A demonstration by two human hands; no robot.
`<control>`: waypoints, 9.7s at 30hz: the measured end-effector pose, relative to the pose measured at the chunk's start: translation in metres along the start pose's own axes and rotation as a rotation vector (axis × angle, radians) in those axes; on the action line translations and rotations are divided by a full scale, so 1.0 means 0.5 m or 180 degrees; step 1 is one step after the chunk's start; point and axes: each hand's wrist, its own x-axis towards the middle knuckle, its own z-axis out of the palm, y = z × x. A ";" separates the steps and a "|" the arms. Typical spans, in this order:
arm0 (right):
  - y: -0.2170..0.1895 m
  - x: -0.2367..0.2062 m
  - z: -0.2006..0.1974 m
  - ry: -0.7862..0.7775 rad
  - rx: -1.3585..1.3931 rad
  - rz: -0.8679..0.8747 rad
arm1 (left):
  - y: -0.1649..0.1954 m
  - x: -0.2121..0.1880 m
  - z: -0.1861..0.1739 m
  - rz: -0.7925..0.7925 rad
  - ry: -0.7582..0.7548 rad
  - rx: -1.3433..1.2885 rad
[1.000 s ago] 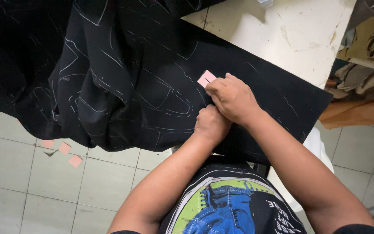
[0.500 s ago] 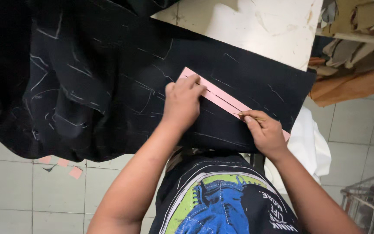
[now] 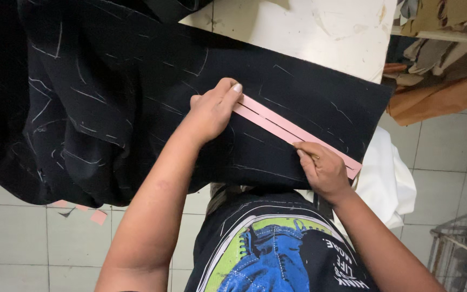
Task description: The person lays a long pink pattern ruler on black shoe upper material spread over a work table and traces straight lines along it with a marking pen, repeatedly repositioning the ruler and smoothing the material. They then place pink paper pattern pieces on the material and trace around them with the pen.
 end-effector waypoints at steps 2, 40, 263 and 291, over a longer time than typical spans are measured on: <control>-0.006 0.015 0.005 0.0009 -0.0018 -0.0276 | -0.004 0.013 -0.010 -0.0185 -0.0210 -0.0139; 0.039 0.017 0.027 0.0362 0.0954 0.0522 | -0.032 -0.062 0.146 0.1139 0.1771 0.1282; 0.273 0.042 -0.279 0.2643 0.2055 0.2065 | 0.048 0.104 0.135 0.2055 0.0460 0.1808; 0.241 0.179 -0.241 0.2221 0.2014 0.1882 | 0.012 0.069 0.084 0.1776 0.0488 0.2474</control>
